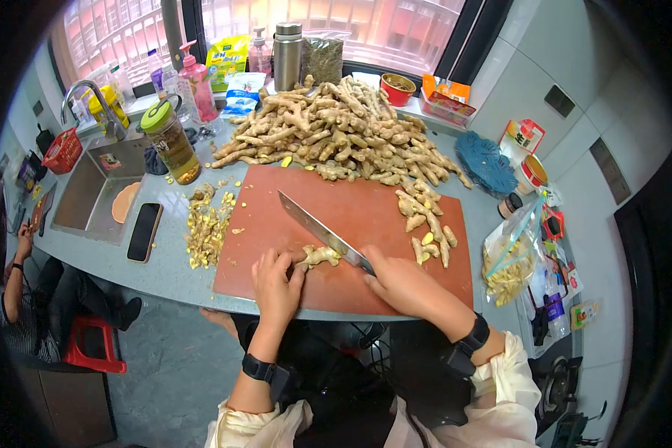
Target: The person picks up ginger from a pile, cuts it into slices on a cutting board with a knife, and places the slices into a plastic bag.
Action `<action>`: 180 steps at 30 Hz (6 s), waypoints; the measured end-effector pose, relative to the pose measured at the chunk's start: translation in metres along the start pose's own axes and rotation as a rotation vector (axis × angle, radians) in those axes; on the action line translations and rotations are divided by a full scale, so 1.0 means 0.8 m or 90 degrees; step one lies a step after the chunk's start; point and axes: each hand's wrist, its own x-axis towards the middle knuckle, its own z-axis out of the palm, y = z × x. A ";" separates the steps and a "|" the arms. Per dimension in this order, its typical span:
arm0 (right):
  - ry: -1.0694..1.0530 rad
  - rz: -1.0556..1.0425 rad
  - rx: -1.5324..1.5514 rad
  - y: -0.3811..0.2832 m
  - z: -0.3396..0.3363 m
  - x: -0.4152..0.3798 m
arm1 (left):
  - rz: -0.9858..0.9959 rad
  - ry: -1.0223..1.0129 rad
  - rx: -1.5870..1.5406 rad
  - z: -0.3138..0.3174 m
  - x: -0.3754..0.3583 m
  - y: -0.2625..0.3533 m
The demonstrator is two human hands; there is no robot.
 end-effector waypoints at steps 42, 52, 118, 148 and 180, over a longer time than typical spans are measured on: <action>0.037 0.027 0.126 0.004 -0.015 -0.030 | 0.010 0.018 -0.008 0.000 -0.002 -0.003; -0.025 0.053 0.036 -0.011 -0.022 -0.024 | 0.009 0.015 -0.002 0.000 0.000 -0.002; -0.053 0.053 0.084 -0.008 -0.029 -0.030 | 0.001 0.004 0.003 -0.002 0.003 0.001; -0.130 0.131 0.026 -0.001 -0.030 -0.036 | 0.007 -0.009 0.009 0.000 0.004 0.000; 0.065 0.007 0.188 0.021 0.008 0.018 | 0.016 0.009 0.022 0.001 0.001 -0.005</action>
